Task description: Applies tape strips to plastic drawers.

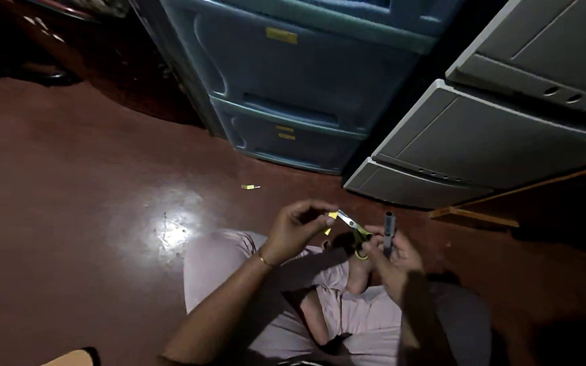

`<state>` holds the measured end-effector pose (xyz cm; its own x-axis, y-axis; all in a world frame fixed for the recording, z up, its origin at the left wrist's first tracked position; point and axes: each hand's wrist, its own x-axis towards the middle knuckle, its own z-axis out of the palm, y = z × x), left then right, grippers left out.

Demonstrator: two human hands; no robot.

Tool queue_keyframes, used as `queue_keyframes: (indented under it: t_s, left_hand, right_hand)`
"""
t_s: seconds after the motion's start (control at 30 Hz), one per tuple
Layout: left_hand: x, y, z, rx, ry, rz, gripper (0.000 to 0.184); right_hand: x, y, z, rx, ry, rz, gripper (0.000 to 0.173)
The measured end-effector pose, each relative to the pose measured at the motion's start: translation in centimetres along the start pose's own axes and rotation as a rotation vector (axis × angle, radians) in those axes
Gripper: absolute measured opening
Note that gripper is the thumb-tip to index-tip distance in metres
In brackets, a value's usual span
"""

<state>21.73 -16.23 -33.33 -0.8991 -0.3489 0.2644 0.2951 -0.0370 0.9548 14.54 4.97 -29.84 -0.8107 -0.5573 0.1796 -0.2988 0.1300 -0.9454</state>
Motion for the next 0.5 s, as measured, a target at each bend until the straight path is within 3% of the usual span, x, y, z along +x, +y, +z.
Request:
queue_keyframes:
  t_s: [0.13,0.33,0.5]
  left_hand:
    - [-1.1,1.2,0.8,-0.132,0.048,0.115,0.018]
    - [-1.9,1.2,0.8,-0.321,0.089,0.146,0.012]
    - [-1.9,0.9,0.4,-0.357,-0.058,0.147,0.006]
  right_hand:
    - [0.7,-1.3,2.1,0.037,0.016,-0.125,0.032]
    - [-0.1,-2.9,3.8,0.18,0.005,-0.093,0.026]
    - [0.0,-3.5,4.5,0.265,-0.006,-0.041,0.02]
